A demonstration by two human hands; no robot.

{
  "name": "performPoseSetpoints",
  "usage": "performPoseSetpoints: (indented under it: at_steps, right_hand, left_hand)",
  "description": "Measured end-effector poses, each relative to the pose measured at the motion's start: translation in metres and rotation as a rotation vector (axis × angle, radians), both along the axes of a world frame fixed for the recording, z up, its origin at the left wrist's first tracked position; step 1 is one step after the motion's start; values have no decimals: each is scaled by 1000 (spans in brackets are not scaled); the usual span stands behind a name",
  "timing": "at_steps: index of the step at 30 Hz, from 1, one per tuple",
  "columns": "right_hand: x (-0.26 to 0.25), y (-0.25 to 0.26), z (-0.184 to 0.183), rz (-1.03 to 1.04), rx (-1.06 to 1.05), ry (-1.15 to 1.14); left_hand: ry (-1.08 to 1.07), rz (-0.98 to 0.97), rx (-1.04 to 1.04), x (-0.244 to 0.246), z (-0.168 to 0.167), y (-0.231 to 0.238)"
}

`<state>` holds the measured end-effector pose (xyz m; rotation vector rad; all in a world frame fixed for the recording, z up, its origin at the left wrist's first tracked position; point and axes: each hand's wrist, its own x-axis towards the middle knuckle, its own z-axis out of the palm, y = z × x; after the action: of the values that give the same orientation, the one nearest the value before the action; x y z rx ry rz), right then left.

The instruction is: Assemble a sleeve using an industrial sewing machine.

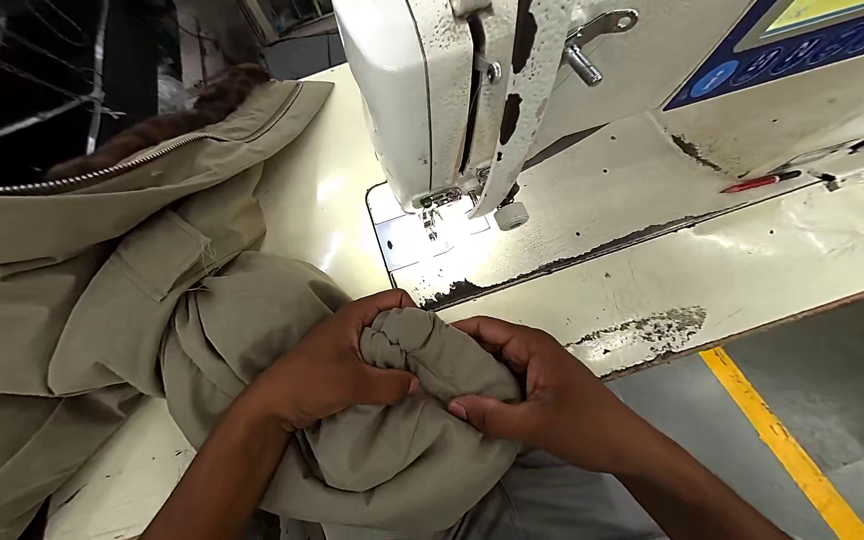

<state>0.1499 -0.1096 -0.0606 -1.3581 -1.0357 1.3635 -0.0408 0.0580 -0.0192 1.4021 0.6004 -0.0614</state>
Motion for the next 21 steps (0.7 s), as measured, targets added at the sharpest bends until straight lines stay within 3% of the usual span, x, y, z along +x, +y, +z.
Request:
performPoseSetpoints:
  at_steps: [4,12,21]
  right_hand:
    - [-4,-1,3,18,-46,-29]
    - [-2,0,0,41,21,185]
    - [-1,3,-1,37,-12,145]
  left_hand:
    - [18,2,13,1,1,-3]
    - [-31,4,-59,0,-4,0]
    - [-47,2,-101,-1,-6,2]
